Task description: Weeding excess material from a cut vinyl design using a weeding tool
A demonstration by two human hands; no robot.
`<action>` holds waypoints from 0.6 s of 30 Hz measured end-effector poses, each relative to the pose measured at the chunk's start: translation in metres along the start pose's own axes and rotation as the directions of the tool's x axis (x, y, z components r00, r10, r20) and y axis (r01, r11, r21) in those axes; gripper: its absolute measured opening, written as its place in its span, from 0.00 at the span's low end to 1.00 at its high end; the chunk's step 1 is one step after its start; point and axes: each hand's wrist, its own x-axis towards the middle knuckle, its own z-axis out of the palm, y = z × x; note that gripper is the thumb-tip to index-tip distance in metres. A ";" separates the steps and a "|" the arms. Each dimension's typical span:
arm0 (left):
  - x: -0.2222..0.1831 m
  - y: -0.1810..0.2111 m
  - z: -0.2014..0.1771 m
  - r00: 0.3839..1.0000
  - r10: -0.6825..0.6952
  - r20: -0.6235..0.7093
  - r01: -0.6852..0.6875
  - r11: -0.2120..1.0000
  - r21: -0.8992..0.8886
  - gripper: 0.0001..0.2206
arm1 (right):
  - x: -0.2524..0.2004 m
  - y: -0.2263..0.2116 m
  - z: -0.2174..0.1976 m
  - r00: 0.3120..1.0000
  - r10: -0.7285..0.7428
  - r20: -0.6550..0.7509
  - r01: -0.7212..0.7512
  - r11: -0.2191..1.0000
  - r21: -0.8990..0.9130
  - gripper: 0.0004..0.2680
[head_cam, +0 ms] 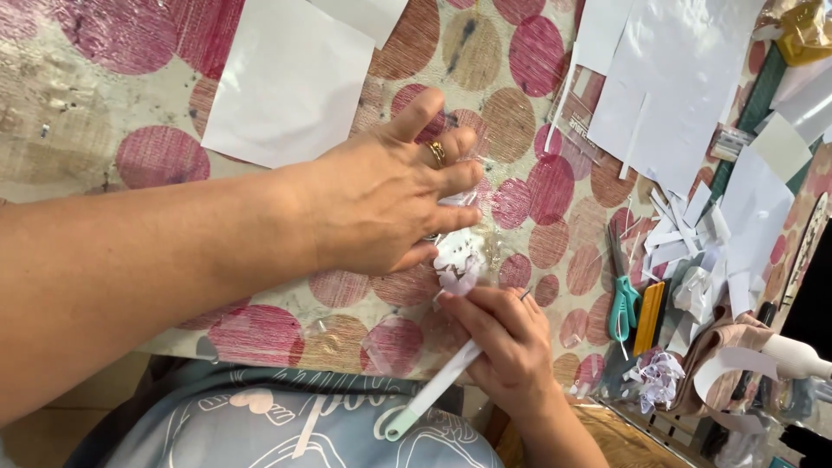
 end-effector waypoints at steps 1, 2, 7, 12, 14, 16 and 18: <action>0.000 0.000 -0.005 1.000 0.001 -0.001 -0.001 1.000 0.000 0.31 | -0.004 0.001 0.001 1.000 0.001 0.000 -0.001 1.000 -0.001 0.12; 0.001 0.000 -0.010 0.996 0.014 0.085 -0.017 0.999 0.030 0.32 | -0.008 0.002 0.001 1.000 0.014 0.005 -0.013 1.000 -0.026 0.13; 0.000 0.002 -0.011 0.993 -0.041 0.111 0.044 0.999 -0.027 0.35 | -0.017 0.005 0.002 0.999 0.037 -0.006 -0.037 0.999 -0.014 0.13; 0.001 0.002 -0.020 0.982 -0.095 0.163 0.116 0.986 -0.122 0.36 | -0.023 0.008 0.002 0.999 0.027 -0.019 -0.027 1.000 -0.011 0.15; 0.001 0.002 -0.019 0.986 -0.106 0.130 0.124 0.981 -0.146 0.36 | -0.020 0.006 0.000 0.999 0.031 -0.017 -0.031 0.999 -0.007 0.14; 0.001 0.001 -0.022 0.989 -0.115 0.096 0.130 0.978 -0.163 0.36 | -0.019 0.007 -0.001 0.999 0.035 -0.023 -0.035 0.999 -0.006 0.13; 0.002 0.000 -0.029 0.972 -0.106 0.209 0.142 0.976 -0.166 0.36 | -0.020 0.009 -0.001 0.999 0.018 -0.036 -0.018 1.000 0.005 0.11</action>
